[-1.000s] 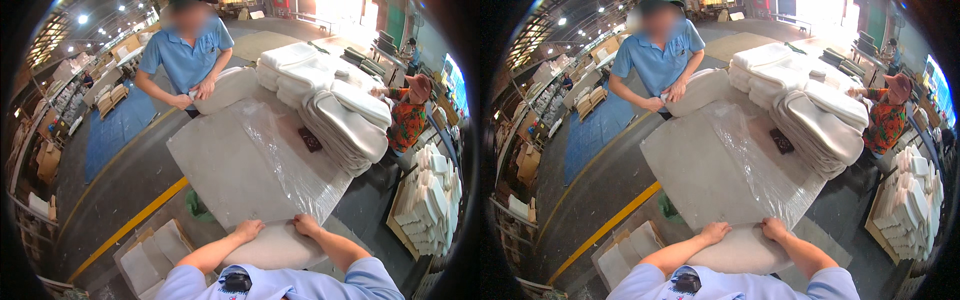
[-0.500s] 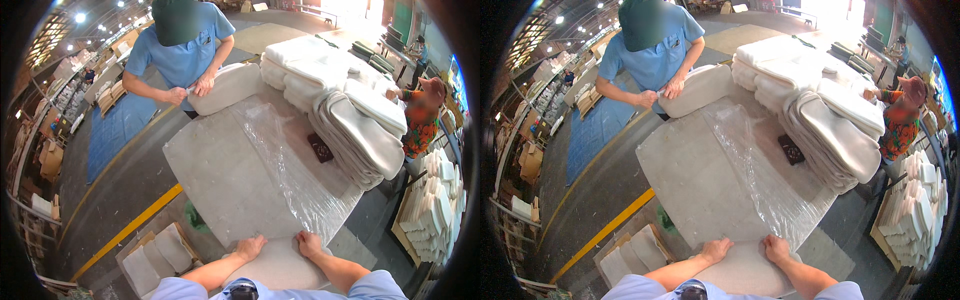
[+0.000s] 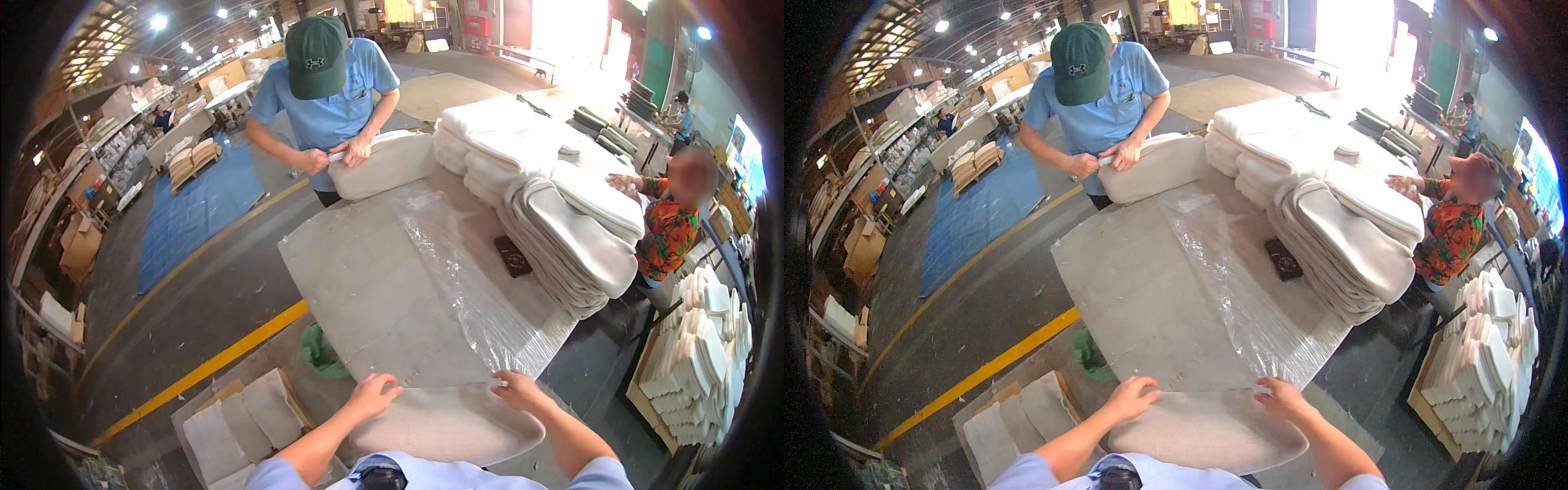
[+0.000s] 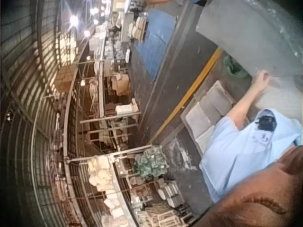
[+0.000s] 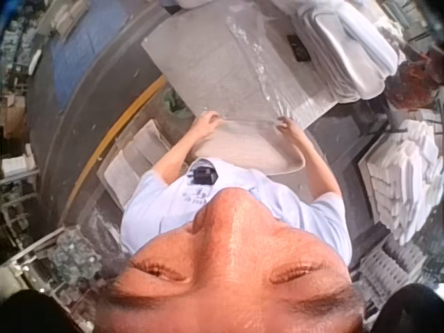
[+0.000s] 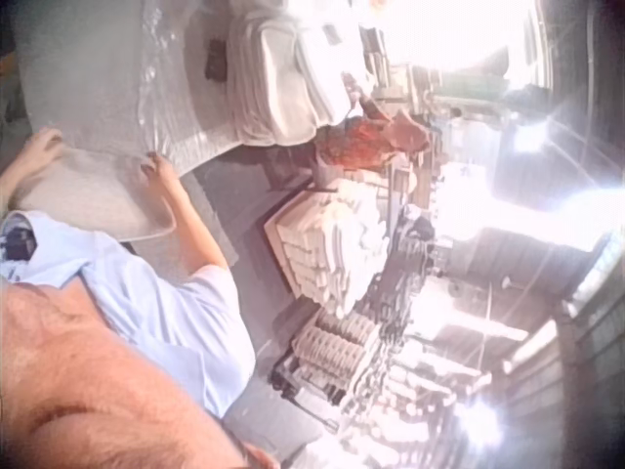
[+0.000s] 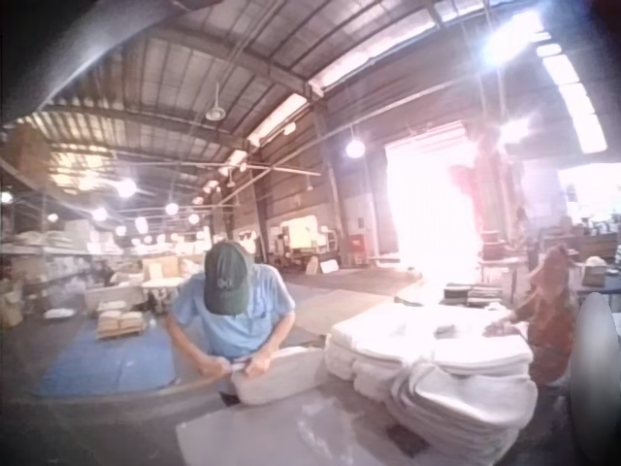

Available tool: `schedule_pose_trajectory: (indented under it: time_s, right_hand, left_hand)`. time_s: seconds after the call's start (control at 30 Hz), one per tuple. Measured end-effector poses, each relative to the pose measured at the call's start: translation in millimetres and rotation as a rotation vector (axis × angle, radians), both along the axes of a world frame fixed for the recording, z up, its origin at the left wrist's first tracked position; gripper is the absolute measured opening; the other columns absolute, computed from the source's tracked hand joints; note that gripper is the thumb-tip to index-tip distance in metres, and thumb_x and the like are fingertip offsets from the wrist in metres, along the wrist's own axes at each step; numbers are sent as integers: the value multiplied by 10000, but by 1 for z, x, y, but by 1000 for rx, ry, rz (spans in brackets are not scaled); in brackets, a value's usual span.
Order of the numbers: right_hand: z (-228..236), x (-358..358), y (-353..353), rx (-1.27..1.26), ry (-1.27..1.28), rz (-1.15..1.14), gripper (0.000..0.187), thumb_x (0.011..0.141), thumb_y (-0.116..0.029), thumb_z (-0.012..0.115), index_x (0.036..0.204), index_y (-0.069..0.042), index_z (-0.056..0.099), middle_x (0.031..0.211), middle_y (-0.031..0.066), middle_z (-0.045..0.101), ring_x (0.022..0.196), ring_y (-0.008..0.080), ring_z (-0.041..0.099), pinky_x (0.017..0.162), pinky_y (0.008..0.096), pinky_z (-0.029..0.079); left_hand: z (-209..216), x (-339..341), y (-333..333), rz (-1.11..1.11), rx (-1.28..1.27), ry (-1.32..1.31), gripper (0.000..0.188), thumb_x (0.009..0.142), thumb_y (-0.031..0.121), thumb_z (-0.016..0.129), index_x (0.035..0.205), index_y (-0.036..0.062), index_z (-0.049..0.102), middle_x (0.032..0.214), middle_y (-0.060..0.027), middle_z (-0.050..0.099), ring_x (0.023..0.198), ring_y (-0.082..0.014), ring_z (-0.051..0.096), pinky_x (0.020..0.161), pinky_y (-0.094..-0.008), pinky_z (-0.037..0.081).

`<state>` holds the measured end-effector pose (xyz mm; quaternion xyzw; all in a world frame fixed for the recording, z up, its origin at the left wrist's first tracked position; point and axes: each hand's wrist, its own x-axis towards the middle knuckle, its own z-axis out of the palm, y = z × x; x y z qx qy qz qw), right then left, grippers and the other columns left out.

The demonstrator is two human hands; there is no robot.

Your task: The person folds white cushion covers at a work table in a warehouse. They repeatedly pick up covers, fold them, and place them into a stack. Other workers are visible nearby performing similar tasks.

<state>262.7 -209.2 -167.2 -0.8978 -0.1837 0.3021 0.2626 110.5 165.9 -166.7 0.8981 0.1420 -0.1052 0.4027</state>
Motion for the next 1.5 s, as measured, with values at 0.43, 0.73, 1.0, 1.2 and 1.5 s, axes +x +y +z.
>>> schedule_pose_trajectory:
  time_s: [0.43,0.73,1.0,1.2,1.5]
  right_hand:
    - [23,-59,-64,-34,652,-596,796,1022,-404,677,1611,-5,320,1488,223,572,1347,337,575,1098,488,483]
    - [5,-28,-40,-282,712,-600,705,1076,-389,564,1574,69,367,1496,280,557,1360,356,575,1145,450,445]
    - [-14,-17,-39,-363,667,-594,722,1095,-429,509,1551,116,380,1499,293,550,1384,363,556,1169,420,414]
    - [-26,-1,-38,-365,705,-539,625,1094,-436,511,1347,131,581,1295,302,676,1203,358,660,1052,415,478]
    - [-49,-3,-46,-257,774,-619,565,1103,-425,491,1220,99,667,1125,285,732,1087,341,705,996,413,496]
  left_hand:
    - [23,-101,-8,252,-25,568,949,1009,576,528,1571,-145,272,1461,-427,505,1375,-509,531,1178,-495,407]
    - [13,-76,-7,227,31,630,689,1053,450,518,1390,-140,399,1146,-455,643,1109,-595,637,991,-607,499]
    - [15,-28,-1,218,9,921,669,1093,478,462,1388,-121,421,1234,-419,635,1192,-548,624,1023,-565,479]
    - [-4,-21,6,201,33,917,646,1099,457,453,1322,-149,451,1155,-426,652,1127,-573,633,995,-586,486]
    - [-22,-5,10,128,112,946,646,1111,444,410,1324,-161,493,1185,-436,642,1155,-575,620,1015,-583,477]
